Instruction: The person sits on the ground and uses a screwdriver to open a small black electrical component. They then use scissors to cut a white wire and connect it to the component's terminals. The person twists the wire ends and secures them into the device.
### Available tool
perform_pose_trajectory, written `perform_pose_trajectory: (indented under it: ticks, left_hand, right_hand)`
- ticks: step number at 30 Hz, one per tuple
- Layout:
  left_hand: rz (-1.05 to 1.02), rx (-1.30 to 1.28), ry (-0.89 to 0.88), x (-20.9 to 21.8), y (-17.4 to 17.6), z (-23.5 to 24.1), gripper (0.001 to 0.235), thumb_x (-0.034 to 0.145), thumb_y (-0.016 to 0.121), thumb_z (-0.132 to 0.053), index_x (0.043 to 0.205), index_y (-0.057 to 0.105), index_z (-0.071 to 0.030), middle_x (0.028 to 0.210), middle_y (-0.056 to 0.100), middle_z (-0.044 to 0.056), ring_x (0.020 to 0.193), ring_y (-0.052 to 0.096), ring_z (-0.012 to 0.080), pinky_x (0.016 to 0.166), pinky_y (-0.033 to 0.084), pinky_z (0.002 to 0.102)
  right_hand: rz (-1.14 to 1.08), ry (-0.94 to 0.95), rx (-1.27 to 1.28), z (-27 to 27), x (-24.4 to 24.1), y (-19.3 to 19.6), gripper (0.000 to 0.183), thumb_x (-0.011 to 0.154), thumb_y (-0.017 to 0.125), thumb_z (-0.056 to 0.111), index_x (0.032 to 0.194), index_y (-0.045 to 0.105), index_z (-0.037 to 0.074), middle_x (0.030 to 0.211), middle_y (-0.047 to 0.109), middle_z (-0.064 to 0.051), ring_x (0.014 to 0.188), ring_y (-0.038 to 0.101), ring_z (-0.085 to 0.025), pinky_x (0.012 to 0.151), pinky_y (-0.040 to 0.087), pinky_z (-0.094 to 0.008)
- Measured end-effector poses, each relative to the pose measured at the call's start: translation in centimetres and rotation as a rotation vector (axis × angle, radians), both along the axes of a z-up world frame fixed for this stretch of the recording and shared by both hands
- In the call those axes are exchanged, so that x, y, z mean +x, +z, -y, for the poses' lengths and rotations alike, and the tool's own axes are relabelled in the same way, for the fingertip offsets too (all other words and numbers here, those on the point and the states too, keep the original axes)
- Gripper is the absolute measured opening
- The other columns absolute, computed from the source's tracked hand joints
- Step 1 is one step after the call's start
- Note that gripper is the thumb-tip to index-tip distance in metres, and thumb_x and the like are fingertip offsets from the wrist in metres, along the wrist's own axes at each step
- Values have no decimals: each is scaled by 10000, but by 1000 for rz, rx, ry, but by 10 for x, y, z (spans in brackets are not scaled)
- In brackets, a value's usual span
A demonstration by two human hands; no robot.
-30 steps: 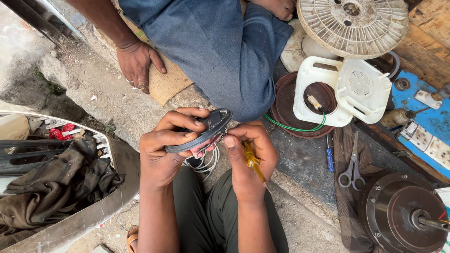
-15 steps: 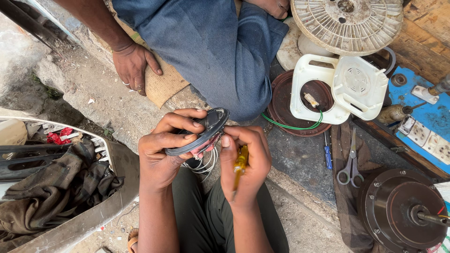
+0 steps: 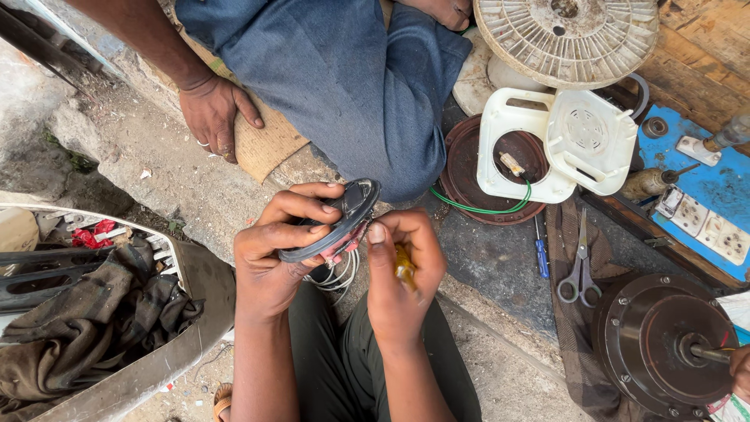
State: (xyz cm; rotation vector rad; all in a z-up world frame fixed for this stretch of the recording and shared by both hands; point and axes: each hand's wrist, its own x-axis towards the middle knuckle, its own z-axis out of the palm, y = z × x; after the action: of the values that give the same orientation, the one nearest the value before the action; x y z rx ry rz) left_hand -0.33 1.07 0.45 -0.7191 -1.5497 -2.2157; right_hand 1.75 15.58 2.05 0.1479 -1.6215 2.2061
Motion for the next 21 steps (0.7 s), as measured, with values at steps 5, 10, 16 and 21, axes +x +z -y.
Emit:
perform_pose_trajectory:
  ticks: [5, 10, 16, 21]
  left_hand:
    - [-13, -5, -3, -1, 0, 2, 243, 906, 843, -222, 1140, 799, -173, 1173, 723, 111, 1305, 633, 369, 1118, 539, 510]
    - [-23, -3, -15, -1, -5, 3, 247, 906, 845, -216, 1145, 799, -168, 1146, 726, 116, 1306, 629, 375, 1144, 517, 532]
    - [-1, 51, -66, -3, -10, 2, 254, 915, 849, -215, 1154, 792, -155, 1163, 721, 130, 1315, 622, 387, 1138, 517, 550]
    - [11, 49, -72, -2, -19, 2, 246, 922, 835, -233, 1146, 795, -142, 1186, 712, 143, 1318, 613, 391, 1123, 524, 545]
  right_hand:
    - [163, 85, -142, -1, -1, -2, 150, 1037, 662, 106, 938, 584, 25, 761, 500, 25, 661, 402, -38, 582, 311, -204]
    - [-175, -185, 343, -1, 1, 2, 104, 1111, 630, 88, 1060, 594, 6, 1004, 539, -39, 788, 516, -67, 692, 439, -224]
    - [-253, -429, 582, 0, -3, 3, 122, 1004, 702, 6, 1115, 653, -3, 1077, 603, -84, 821, 606, -128, 673, 508, -252]
    - [-260, -443, 551, 2, -5, -3, 123, 1016, 678, 5, 1138, 660, -8, 1117, 576, -98, 886, 638, -142, 693, 552, -237]
